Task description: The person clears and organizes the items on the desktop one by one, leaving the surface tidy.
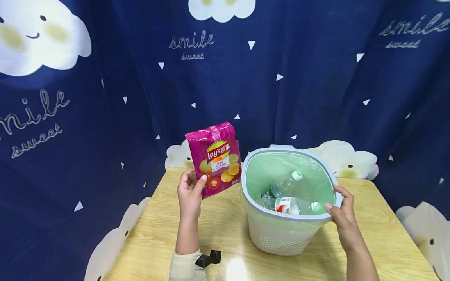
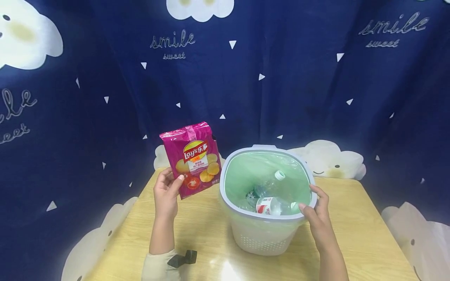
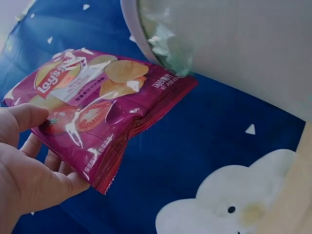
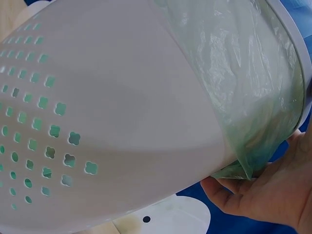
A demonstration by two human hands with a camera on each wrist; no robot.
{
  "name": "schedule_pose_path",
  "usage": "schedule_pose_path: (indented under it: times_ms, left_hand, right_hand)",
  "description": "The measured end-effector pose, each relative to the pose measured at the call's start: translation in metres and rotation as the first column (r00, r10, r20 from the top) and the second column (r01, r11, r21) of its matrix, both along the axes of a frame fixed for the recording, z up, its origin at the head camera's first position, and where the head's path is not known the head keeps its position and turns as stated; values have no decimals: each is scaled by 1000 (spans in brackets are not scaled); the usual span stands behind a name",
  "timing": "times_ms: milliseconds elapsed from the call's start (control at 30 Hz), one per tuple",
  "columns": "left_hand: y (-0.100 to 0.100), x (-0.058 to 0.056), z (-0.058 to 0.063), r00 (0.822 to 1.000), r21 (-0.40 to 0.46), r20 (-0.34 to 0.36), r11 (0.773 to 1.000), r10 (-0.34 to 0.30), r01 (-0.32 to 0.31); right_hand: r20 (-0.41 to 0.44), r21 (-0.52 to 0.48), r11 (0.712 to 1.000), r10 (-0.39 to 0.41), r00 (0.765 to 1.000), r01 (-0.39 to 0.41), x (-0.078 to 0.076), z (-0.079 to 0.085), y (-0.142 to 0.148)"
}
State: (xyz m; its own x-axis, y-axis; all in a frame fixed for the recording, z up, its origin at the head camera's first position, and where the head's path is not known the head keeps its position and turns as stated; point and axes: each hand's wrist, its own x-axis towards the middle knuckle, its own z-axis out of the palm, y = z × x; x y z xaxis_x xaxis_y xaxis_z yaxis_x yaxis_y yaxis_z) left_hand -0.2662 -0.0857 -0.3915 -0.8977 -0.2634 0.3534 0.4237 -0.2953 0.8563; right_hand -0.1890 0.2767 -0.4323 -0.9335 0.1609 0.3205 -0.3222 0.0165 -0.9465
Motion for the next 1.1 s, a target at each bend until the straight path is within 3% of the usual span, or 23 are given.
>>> schedule_pose_path:
  times_ms: [233,667,1100]
  left_hand:
    - [2,-5,17,999,-17,-44,1000,-2,2]
    - [3,-8,38,997,0,-77,1000,3,-3]
    - [7,-19,64,991,-34,-129,999,-47,43]
  right_hand:
    - [-2,2,1000,7,1000,-7,-2,2,-2]
    - [-1,5,1000,1,1000,-1,1,1,0]
    - [-11,8,1000,3,1000,-3,0,1,0]
